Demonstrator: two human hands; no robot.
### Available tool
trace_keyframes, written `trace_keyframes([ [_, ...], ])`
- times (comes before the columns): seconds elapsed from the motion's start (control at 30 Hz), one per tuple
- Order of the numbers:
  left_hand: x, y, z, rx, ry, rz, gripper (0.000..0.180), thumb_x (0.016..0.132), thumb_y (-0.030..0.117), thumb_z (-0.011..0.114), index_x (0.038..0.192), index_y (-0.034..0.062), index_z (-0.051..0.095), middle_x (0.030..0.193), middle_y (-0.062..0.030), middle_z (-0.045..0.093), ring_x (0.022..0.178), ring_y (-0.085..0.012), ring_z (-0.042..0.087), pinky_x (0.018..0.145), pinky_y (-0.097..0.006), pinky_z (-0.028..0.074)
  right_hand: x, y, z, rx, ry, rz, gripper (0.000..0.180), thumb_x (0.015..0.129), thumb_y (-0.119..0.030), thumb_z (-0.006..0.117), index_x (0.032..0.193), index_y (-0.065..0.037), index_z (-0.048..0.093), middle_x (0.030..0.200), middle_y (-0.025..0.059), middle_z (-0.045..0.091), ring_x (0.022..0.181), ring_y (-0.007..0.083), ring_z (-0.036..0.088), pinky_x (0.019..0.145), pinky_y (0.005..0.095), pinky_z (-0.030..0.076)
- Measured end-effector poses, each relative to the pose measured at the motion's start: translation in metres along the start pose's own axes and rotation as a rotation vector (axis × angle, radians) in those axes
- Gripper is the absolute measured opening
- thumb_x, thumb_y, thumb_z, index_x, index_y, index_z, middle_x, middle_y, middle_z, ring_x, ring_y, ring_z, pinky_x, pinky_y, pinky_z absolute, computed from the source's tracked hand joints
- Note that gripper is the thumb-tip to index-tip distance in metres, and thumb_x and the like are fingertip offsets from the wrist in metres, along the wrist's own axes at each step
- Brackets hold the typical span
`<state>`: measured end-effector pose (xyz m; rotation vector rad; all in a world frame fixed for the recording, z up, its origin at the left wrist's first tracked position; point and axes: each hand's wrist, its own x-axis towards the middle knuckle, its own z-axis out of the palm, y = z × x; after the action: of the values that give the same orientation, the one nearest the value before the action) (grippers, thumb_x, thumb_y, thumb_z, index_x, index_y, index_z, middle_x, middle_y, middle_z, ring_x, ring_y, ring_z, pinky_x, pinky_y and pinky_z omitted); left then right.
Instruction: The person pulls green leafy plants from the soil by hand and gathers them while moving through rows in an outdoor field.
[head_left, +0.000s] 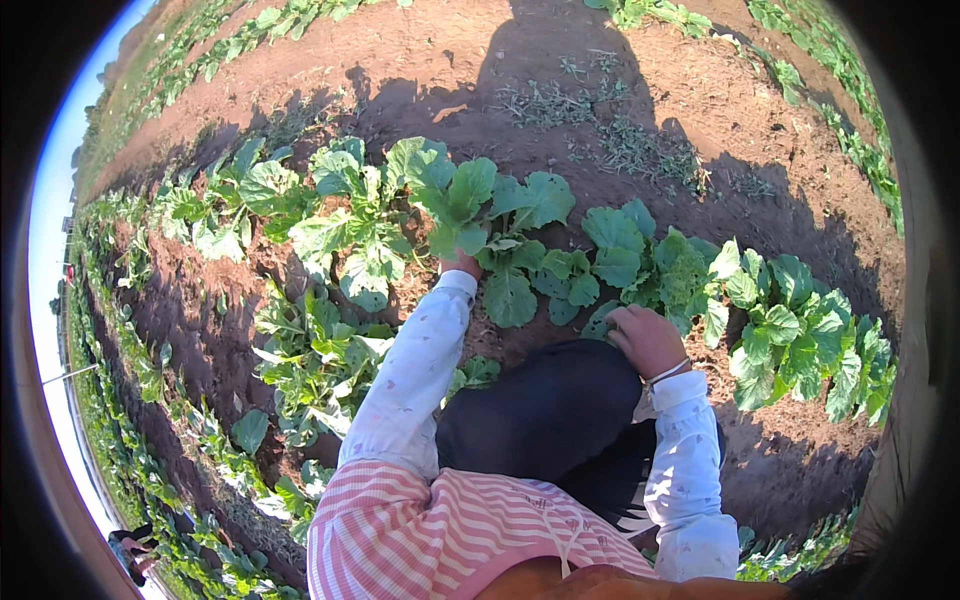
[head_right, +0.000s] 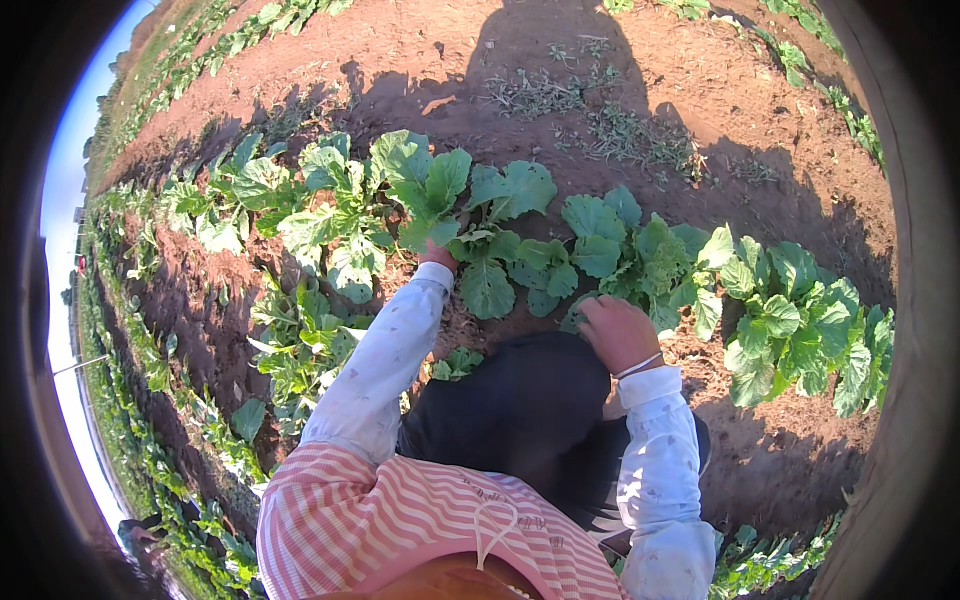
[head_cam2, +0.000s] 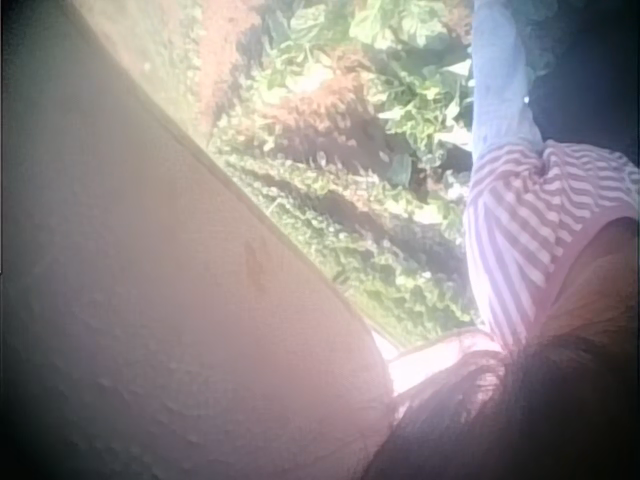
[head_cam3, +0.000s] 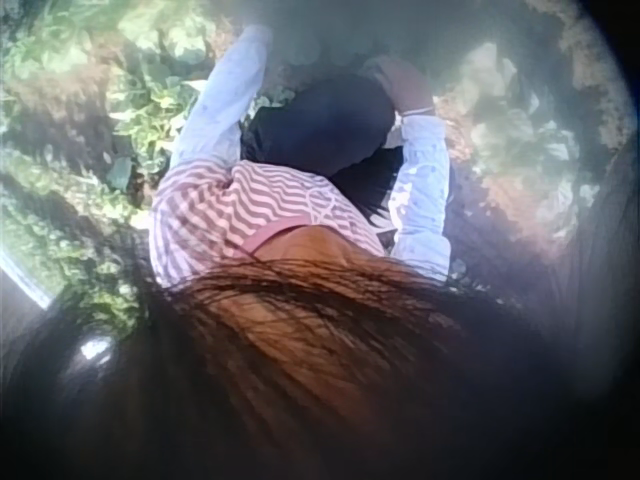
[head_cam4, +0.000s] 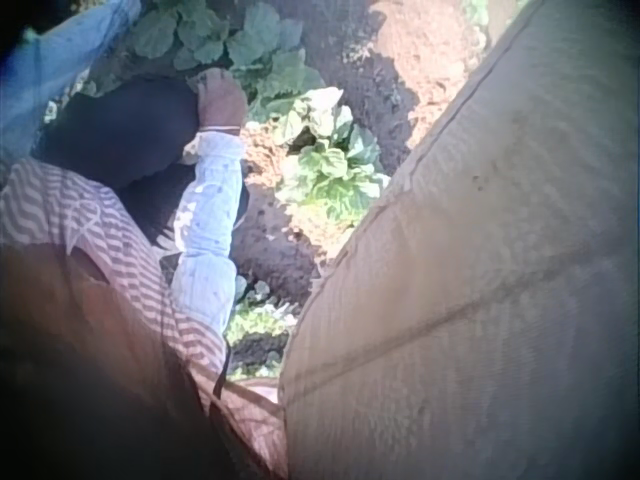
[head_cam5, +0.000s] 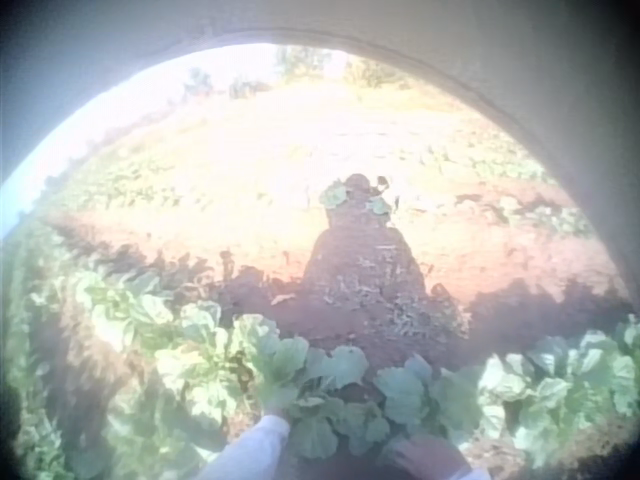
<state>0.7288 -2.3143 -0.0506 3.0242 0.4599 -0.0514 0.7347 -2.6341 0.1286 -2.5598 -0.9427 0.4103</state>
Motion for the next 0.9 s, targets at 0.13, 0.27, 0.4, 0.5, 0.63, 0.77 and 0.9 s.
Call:
trace_keyframes([
  [0.13,0.002,0.001,-0.007,-0.016,-0.034,-0.002,0.027,0.078,0.025,0.052,0.100,0.0107,0.059,0.101,-0.0123,0.061,0.090,-0.0284,0.059,0.074,-0.040,0.047,0.001,0.000,0.001,-0.001,0.005,-0.010,0.017,0.074,-0.018,0.059,0.089,-0.011,0.054,0.081,0.0072,0.055,0.081,0.0271,0.056,0.068,0.0390,0.045],
  [0.27,0.002,-0.003,-0.014,-0.101,-0.065,-0.003,0.026,0.078,0.022,0.053,0.099,0.0091,0.059,0.100,-0.0136,0.061,0.089,-0.0300,0.059,0.075,-0.040,0.047,0.001,0.002,0.001,-0.002,0.009,-0.016,0.017,0.074,-0.018,0.060,0.089,-0.012,0.054,0.081,0.0069,0.055,0.081,0.0269,0.056,0.068,0.0390,0.045],
  [0.4,-0.026,-0.034,-0.027,-0.469,0.069,-0.164,0.018,0.074,0.015,0.057,0.089,0.0060,0.060,0.085,-0.0173,0.061,0.078,-0.0370,0.058,0.068,-0.044,0.047,0.000,0.002,0.001,0.016,0.038,-0.026,0.018,0.073,-0.018,0.060,0.089,-0.012,0.054,0.082,0.0065,0.055,0.081,0.0265,0.056,0.068,0.0390,0.045],
  [0.5,-0.034,-0.064,-0.032,-0.461,0.242,-0.297,0.015,0.074,0.008,0.057,0.089,0.0044,0.058,0.084,-0.0184,0.059,0.077,-0.0372,0.057,0.068,-0.044,0.046,0.002,0.002,0.002,0.017,0.019,-0.028,0.018,0.073,-0.018,0.060,0.089,-0.012,0.054,0.082,0.0061,0.055,0.081,0.0263,0.056,0.068,0.0389,0.045],
  [0.63,-0.015,-0.080,-0.020,-0.305,0.214,-0.388,0.016,0.075,0.013,0.057,0.089,0.0064,0.059,0.090,-0.0175,0.059,0.083,-0.0370,0.057,0.070,-0.043,0.046,0.004,0.002,0.003,0.005,0.001,-0.032,0.017,0.074,-0.018,0.060,0.088,-0.012,0.053,0.081,0.0060,0.055,0.080,0.0263,0.056,0.067,0.0387,0.045],
  [0.77,0.007,-0.106,-0.012,-0.260,0.061,-0.367,0.013,0.075,0.013,0.055,0.083,0.0068,0.063,0.083,-0.0187,0.061,0.081,-0.0364,0.058,0.071,-0.043,0.046,0.001,0.001,0.003,-0.001,0.042,-0.029,0.017,0.073,-0.019,0.060,0.088,-0.013,0.053,0.080,0.0054,0.053,0.079,0.0259,0.056,0.066,0.0386,0.045],
  [0.9,-0.021,-0.138,-0.027,-0.011,-0.332,0.046,0.011,0.069,0.015,0.059,0.074,0.0053,0.062,0.076,-0.0195,0.060,0.076,-0.0376,0.058,0.066,-0.041,0.046,-0.003,0.001,0.003,-0.029,0.080,-0.042,0.018,0.073,-0.019,0.060,0.088,-0.013,0.052,0.080,0.0049,0.053,0.079,0.0252,0.056,0.066,0.0380,0.045],
])
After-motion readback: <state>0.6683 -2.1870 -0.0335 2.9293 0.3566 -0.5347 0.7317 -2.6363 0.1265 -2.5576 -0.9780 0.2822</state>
